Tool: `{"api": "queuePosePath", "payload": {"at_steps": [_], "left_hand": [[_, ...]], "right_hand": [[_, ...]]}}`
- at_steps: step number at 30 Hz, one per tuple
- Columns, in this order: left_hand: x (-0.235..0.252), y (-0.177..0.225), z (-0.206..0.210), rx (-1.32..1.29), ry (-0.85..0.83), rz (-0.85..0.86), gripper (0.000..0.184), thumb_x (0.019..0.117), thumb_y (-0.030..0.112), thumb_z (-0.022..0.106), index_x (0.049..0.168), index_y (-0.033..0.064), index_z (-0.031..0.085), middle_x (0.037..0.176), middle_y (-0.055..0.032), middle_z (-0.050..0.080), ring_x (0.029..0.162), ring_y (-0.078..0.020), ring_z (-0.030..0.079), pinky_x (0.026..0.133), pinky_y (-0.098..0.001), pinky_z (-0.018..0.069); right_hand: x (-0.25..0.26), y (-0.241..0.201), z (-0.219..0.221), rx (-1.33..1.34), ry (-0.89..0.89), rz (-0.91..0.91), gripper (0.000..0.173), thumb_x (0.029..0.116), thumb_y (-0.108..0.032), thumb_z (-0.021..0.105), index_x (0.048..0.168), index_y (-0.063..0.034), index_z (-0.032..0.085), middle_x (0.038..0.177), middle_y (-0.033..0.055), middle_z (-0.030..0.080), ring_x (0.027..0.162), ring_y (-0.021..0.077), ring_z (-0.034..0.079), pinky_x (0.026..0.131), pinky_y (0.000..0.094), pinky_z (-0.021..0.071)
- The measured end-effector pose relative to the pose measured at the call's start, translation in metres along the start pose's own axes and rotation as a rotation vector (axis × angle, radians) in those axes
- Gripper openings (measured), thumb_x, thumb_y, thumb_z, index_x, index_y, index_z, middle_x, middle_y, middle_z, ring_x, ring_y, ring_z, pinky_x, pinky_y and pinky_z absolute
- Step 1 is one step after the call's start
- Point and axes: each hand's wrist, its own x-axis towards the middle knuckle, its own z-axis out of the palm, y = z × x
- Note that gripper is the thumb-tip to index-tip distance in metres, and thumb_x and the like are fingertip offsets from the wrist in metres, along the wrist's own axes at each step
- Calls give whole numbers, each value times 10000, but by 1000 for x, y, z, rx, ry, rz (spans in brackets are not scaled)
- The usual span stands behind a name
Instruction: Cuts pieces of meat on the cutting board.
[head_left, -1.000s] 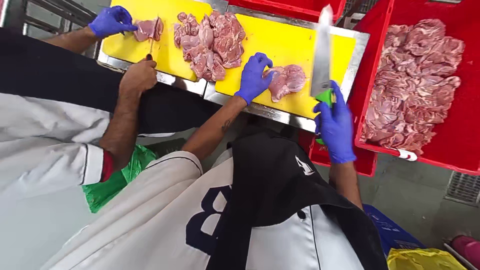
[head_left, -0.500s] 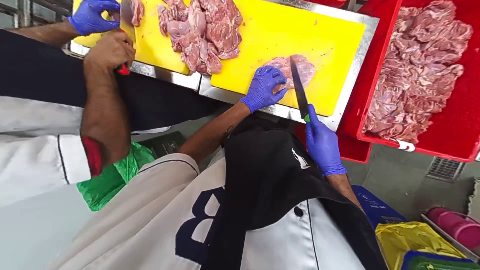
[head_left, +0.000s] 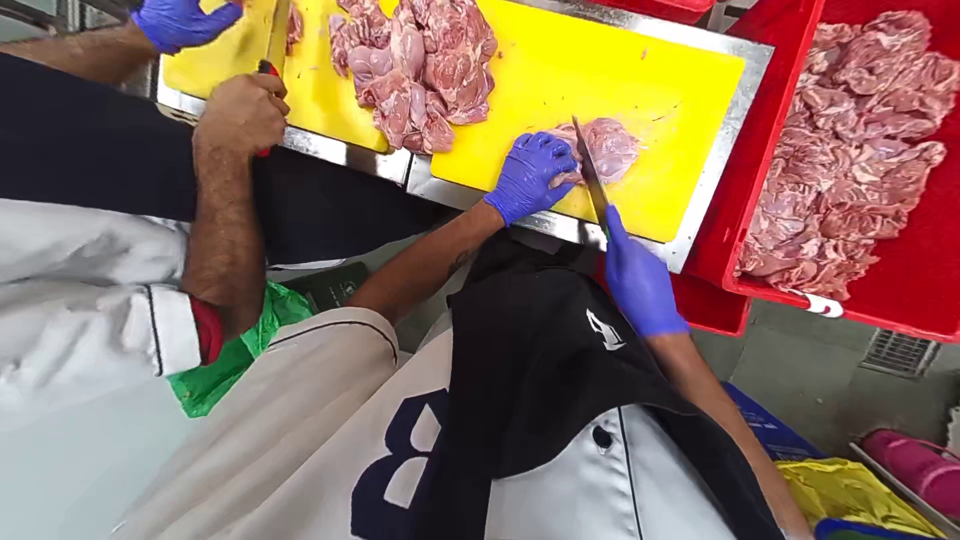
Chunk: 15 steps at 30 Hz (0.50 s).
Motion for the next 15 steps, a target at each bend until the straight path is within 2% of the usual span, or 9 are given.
{"api": "queuePosePath", "payload": {"at_steps": [3, 5, 7, 9, 11, 13, 15], "left_hand": [[14, -33, -20, 23, 21, -176, 249, 900, 384, 697, 1067, 210, 761, 1297, -58, 688, 1325, -305, 565, 1119, -559, 423], [31, -56, -40, 69, 12, -350, 271, 898, 365, 697, 1100, 193, 748, 1376, -78, 634, 1356, -317, 527, 1116, -557, 423], [48, -63, -52, 143, 16, -419, 306, 871, 351, 715, 1125, 182, 734, 1428, -83, 594, 1407, -338, 473, 1122, -560, 420], [54, -50, -53, 143, 66, -256, 340, 859, 302, 728, 1176, 181, 734, 1483, -105, 565, 1442, -363, 441, 1167, -572, 360], [51, -26, -39, 61, 35, 29, 332, 885, 304, 733, 1188, 168, 738, 1429, -106, 610, 1415, -351, 480, 1193, -564, 344], [50, -2, -17, -18, -59, 228, 371, 872, 346, 761, 1194, 162, 740, 1342, -77, 663, 1341, -313, 546, 1157, -536, 395], [54, 15, -3, -17, -149, 266, 427, 878, 388, 754, 1227, 146, 721, 1299, -85, 676, 1269, -310, 588, 1075, -518, 466]], "right_hand": [[-73, 34, 1, -4, -32, 8, 507, 1100, -252, 395, 1607, -233, 376, 921, 185, 715, 762, 383, 707, 651, 576, 565], [-93, 43, -3, 25, -50, 7, 518, 1091, -229, 411, 1608, -225, 377, 931, 197, 721, 771, 389, 710, 677, 591, 563], [-95, 52, -10, 82, -30, -50, 520, 1074, -213, 421, 1594, -193, 405, 943, 199, 735, 769, 373, 718, 698, 588, 569], [-97, 62, -19, 172, -21, -79, 520, 1068, -239, 429, 1587, -207, 421, 930, 162, 740, 716, 302, 699, 682, 547, 571], [-103, 70, -24, 269, -1, -35, 516, 1065, -282, 437, 1580, -260, 432, 855, 85, 717, 628, 184, 633, 603, 449, 548], [-109, 76, -28, 365, 38, 41, 522, 1061, -301, 445, 1583, -305, 418, 837, 24, 682, 599, 104, 578, 564, 366, 525], [-108, 79, -29, 444, 107, 73, 523, 1056, -305, 464, 1577, -304, 427, 877, 14, 688, 601, 78, 571, 551, 328, 517]]}}
